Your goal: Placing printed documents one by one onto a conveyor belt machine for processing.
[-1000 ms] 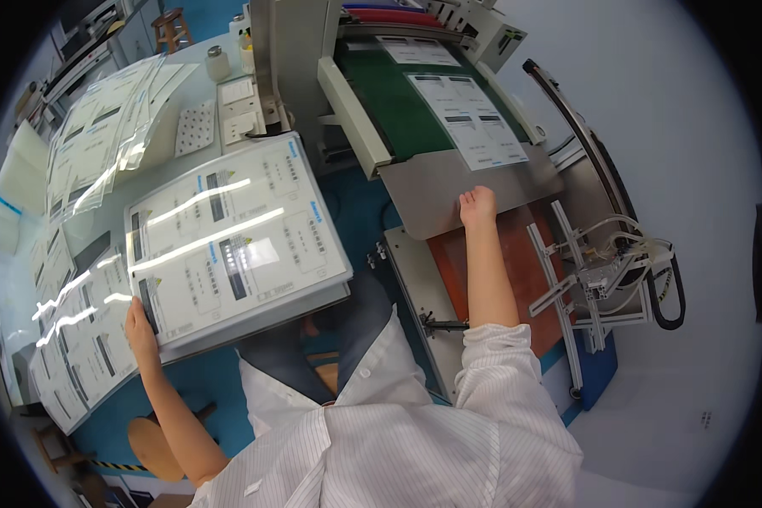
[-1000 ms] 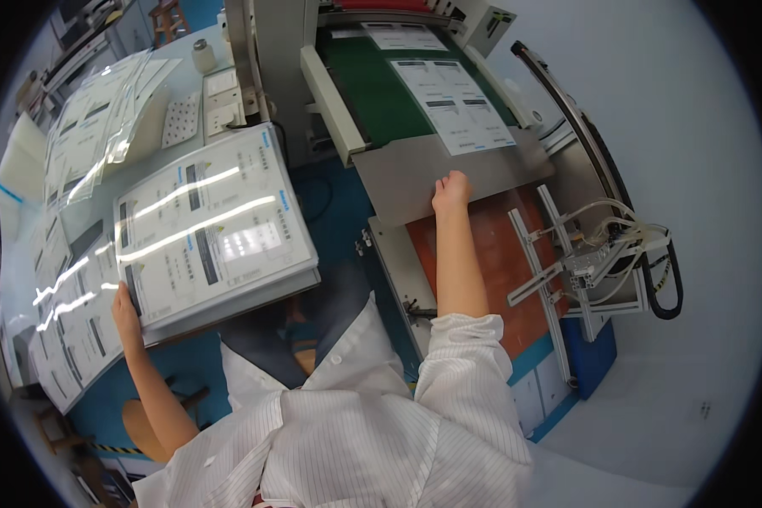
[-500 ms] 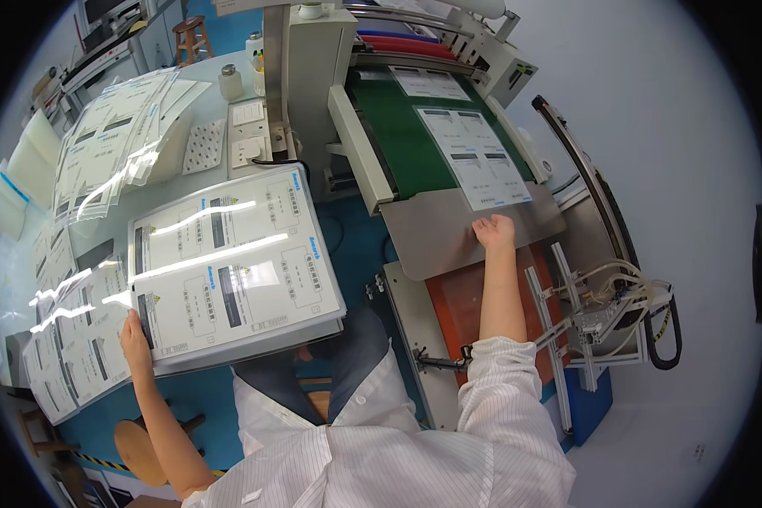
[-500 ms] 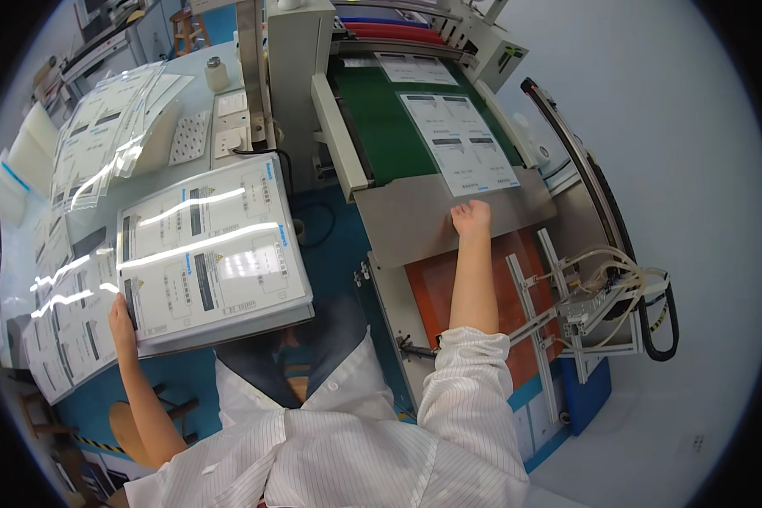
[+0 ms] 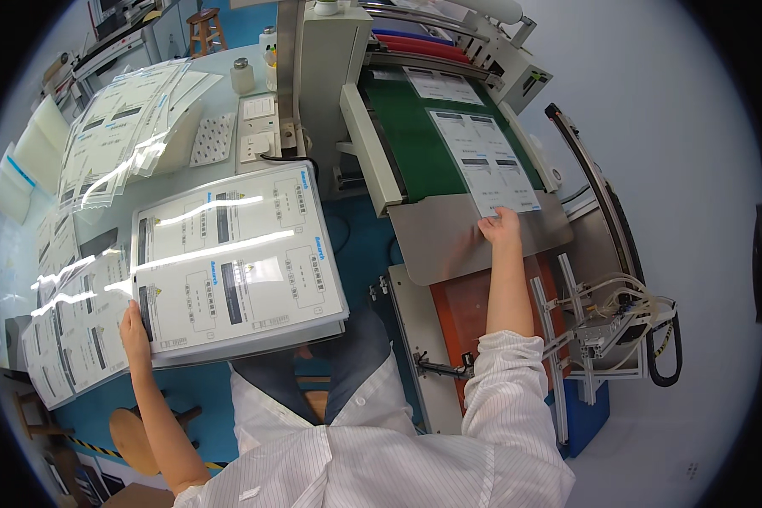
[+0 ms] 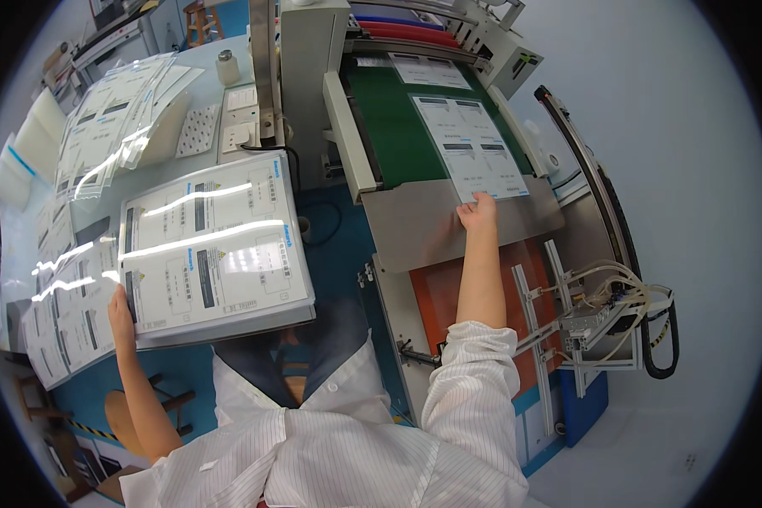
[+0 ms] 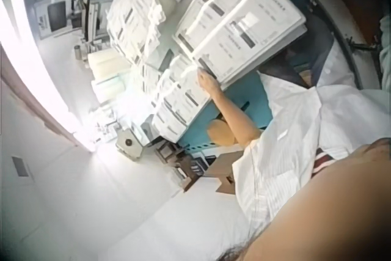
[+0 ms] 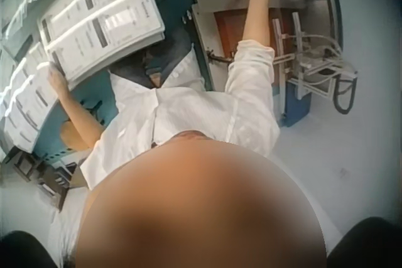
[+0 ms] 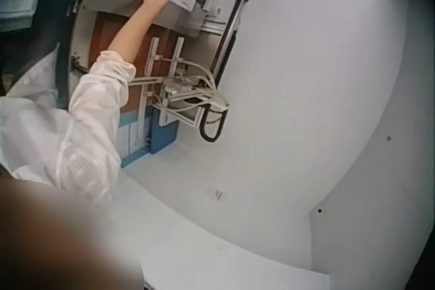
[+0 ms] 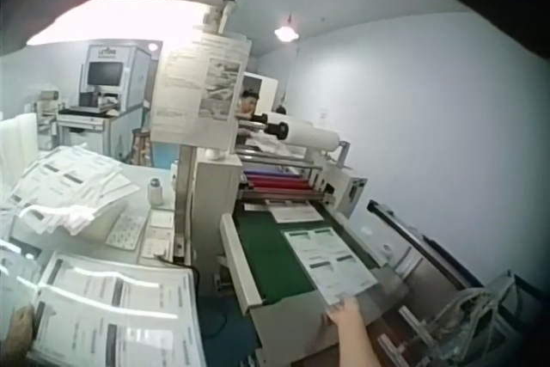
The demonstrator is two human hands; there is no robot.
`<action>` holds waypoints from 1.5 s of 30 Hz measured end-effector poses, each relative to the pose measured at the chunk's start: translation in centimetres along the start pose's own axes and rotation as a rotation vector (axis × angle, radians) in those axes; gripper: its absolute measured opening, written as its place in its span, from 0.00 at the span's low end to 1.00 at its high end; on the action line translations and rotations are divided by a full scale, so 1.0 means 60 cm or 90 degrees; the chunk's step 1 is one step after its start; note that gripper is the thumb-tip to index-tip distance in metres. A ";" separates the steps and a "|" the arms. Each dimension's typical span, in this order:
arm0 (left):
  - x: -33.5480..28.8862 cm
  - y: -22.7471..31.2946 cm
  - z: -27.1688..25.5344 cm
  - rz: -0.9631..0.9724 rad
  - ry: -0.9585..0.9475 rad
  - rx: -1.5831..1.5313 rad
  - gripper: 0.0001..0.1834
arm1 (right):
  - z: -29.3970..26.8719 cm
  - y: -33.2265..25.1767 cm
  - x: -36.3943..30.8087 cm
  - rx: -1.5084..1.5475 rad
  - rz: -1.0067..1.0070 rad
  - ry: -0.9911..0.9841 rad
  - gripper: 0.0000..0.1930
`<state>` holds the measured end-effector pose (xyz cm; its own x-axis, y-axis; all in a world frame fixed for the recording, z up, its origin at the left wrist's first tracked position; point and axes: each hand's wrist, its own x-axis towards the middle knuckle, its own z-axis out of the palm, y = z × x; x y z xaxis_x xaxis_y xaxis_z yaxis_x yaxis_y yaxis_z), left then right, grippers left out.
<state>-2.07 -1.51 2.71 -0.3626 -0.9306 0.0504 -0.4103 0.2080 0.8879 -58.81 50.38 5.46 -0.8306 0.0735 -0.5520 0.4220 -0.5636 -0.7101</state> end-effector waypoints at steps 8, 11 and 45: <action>-0.002 0.003 -0.003 -0.007 -0.009 0.000 0.27 | -0.006 -0.010 0.008 0.051 0.032 0.071 0.33; -0.016 0.006 -0.017 -0.024 0.001 0.020 0.27 | 0.010 0.004 0.012 0.041 0.033 0.095 0.24; -0.111 0.206 -0.030 -0.250 -0.349 -0.854 0.50 | 0.103 0.150 -0.542 -0.117 -0.207 -0.665 0.18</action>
<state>-3.20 6.72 14.18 -0.7991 -0.5715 -0.1868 0.3876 -0.7271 0.5667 -30.26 37.80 19.70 -0.7728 -0.5829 0.2512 0.1043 -0.5070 -0.8556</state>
